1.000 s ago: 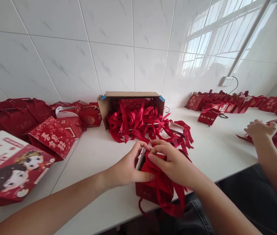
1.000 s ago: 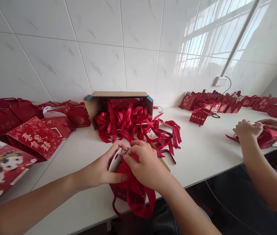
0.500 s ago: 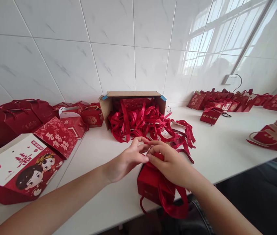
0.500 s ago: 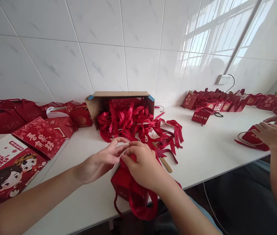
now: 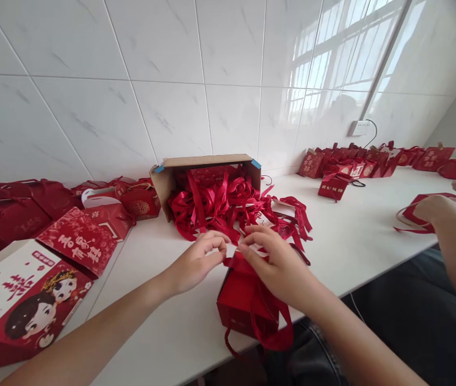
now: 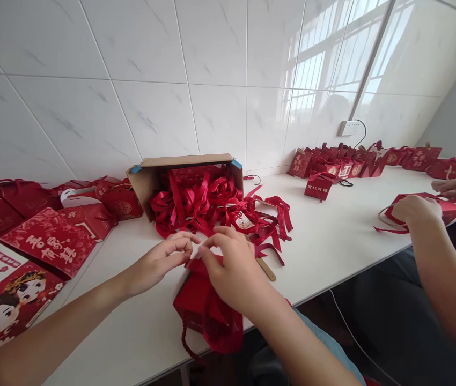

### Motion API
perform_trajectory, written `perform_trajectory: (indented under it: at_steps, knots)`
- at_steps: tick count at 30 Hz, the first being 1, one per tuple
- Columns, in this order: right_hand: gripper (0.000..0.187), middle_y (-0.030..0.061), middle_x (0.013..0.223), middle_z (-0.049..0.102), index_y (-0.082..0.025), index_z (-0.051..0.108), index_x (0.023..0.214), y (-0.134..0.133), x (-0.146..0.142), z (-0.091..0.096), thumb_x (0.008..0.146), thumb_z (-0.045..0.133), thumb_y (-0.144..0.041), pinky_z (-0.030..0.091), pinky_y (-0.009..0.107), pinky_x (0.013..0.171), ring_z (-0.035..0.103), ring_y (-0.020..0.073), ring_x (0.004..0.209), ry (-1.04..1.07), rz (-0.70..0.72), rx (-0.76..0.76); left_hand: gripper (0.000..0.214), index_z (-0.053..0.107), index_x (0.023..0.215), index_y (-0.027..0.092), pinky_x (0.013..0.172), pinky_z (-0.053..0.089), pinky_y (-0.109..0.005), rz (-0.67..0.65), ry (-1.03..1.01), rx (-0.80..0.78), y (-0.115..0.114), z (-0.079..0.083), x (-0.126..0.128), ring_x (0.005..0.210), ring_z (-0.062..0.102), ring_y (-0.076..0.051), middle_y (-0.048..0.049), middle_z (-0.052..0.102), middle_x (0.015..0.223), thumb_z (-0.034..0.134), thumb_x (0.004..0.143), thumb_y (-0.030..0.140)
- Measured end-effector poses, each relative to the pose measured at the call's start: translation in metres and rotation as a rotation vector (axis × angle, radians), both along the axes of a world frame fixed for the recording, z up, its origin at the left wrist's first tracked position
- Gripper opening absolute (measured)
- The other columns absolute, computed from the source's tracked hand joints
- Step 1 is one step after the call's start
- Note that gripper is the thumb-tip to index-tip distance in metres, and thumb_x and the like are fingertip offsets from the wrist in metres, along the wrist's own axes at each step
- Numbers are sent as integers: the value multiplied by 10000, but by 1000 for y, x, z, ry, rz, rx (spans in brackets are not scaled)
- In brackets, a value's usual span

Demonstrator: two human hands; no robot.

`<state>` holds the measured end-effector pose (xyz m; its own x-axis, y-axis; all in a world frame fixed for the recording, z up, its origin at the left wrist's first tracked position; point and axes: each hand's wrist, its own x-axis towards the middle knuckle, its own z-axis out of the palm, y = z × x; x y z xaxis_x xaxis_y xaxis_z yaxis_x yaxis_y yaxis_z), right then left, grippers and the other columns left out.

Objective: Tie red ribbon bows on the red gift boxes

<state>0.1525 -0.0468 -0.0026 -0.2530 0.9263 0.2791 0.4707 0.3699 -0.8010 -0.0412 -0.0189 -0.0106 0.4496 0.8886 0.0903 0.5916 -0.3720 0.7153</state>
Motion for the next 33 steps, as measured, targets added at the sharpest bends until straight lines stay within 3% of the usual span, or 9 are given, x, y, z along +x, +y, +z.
perform_trajectory:
  at_steps: [4,7,10,13,16,21,28,31,33]
  knots:
    - [204,68,1090,609,-219,602,944,-13,37,-4,909,461,-362,435,372,898,561,219,1032,55,-109,66,152,537,611,196,928,306,-511,177,473,322,20,-18,-21,1043,437,-333,-111,603,923,501,747,255]
    - [248,55,1103,609,-248,572,1032,-27,62,-19,870,527,-431,441,388,913,561,226,1039,11,-125,-34,146,542,537,170,900,236,-617,301,497,342,35,-31,-35,1028,428,-428,-183,576,779,532,681,196]
    - [364,59,1194,571,-260,519,1105,-34,72,-37,815,594,-467,454,394,916,547,240,1095,-8,-63,-219,128,600,668,141,941,149,-649,380,453,383,41,-30,-39,1148,334,-468,-235,566,942,501,731,192]
    - [336,62,1134,594,-245,503,1078,-34,68,-46,806,606,-413,498,350,795,608,211,949,12,-24,-327,220,590,858,175,984,241,-554,304,363,347,34,-16,-30,1143,384,-364,-161,569,1073,400,862,288]
    - [151,31,851,639,-206,550,906,-31,64,-44,835,546,-340,484,295,645,597,164,706,11,12,-318,404,567,847,208,810,436,-337,40,262,165,21,-3,-18,871,527,-218,-50,606,901,268,935,464]
    - [144,1,637,615,-186,604,739,-31,76,-35,825,524,-270,440,262,597,555,145,603,-17,-29,-251,458,456,637,177,569,351,-245,-336,-6,-323,11,-2,-12,600,410,-128,8,452,633,428,883,562]
    - [257,59,789,674,-235,712,731,-24,106,-44,805,594,-450,471,333,669,600,220,712,-169,-215,-77,506,371,553,183,467,239,-246,-325,77,-413,11,-2,-10,499,270,-102,34,308,567,427,879,566]
    - [239,80,1022,643,-264,708,905,-24,108,-49,776,627,-448,472,373,755,600,255,866,-218,-311,88,420,506,687,188,550,330,-235,-221,159,-205,9,5,-12,617,408,-137,-2,469,712,421,881,551]
    - [297,66,954,626,-249,662,906,-28,106,-46,729,666,-487,465,344,702,581,236,828,-190,-398,113,383,531,709,196,566,336,-243,-37,256,-22,8,12,-18,635,439,-157,-10,501,718,436,874,529]
